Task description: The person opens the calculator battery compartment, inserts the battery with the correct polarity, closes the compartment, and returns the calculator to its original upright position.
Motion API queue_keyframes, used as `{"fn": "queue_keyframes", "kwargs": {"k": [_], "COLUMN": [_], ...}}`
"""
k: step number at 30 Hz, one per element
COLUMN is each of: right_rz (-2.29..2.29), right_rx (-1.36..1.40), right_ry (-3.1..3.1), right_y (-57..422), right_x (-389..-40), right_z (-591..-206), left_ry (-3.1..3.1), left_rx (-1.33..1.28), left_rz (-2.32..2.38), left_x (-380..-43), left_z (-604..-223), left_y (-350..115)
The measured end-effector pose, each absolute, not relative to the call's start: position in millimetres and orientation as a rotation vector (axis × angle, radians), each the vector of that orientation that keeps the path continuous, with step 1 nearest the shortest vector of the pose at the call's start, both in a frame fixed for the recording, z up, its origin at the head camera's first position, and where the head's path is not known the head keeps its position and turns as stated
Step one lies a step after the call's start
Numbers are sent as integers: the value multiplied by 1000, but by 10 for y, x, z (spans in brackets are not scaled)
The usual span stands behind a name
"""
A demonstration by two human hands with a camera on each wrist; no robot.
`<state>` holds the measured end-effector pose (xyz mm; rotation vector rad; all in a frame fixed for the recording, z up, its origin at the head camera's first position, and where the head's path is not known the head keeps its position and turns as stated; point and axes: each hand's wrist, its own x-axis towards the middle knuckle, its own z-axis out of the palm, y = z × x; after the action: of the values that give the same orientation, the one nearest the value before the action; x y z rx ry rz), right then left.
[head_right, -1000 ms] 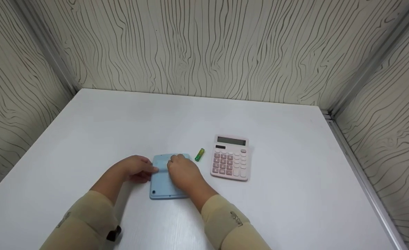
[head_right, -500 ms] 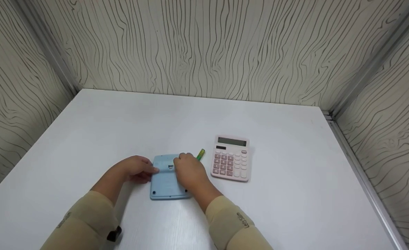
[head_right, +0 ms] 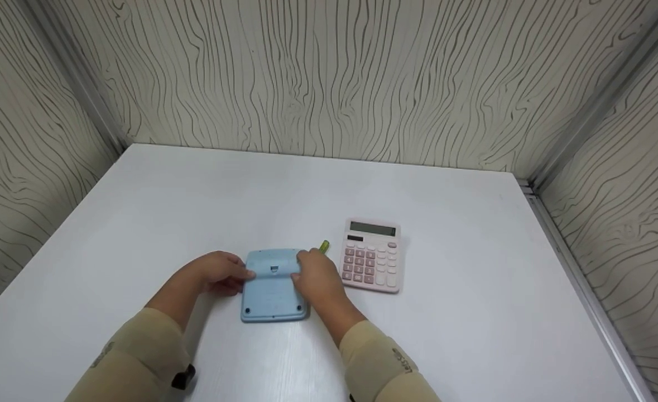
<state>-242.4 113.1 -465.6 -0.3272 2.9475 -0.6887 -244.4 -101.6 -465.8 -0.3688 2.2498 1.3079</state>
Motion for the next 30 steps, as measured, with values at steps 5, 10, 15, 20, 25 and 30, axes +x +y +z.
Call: {"fn": "queue_keyframes", "kwargs": {"k": [5, 10, 15, 20, 25, 30], "right_rz": [-872, -1011, -1119, -1196, -1235, -1234], "right_rx": [-191, -62, 4, 25, 51, 79], "right_ry": [2864, 2764, 2662, 2578, 2530, 2537], "right_y": [1169, 1200, 1238, 1269, 1275, 1260], "right_x": [-2432, -2443, -2483, -2492, -2506, -2545], "right_z": [-4688, -4722, -4743, -4749, -4733, -4672], "left_ry": [2240, 2233, 2228, 2231, 2244, 2245], "left_rx": [-389, -393, -378, -359, -363, -380], "left_rz": [1313, 1323, 1322, 1307, 1288, 1294], "left_x": [-2442, -2447, -2449, -2447, -2458, -2497], "left_z": [-4651, -4638, -4639, -4666, -4663, -4600], "left_y": [-1012, -1011, -1014, -1015, -1010, -1004]}}
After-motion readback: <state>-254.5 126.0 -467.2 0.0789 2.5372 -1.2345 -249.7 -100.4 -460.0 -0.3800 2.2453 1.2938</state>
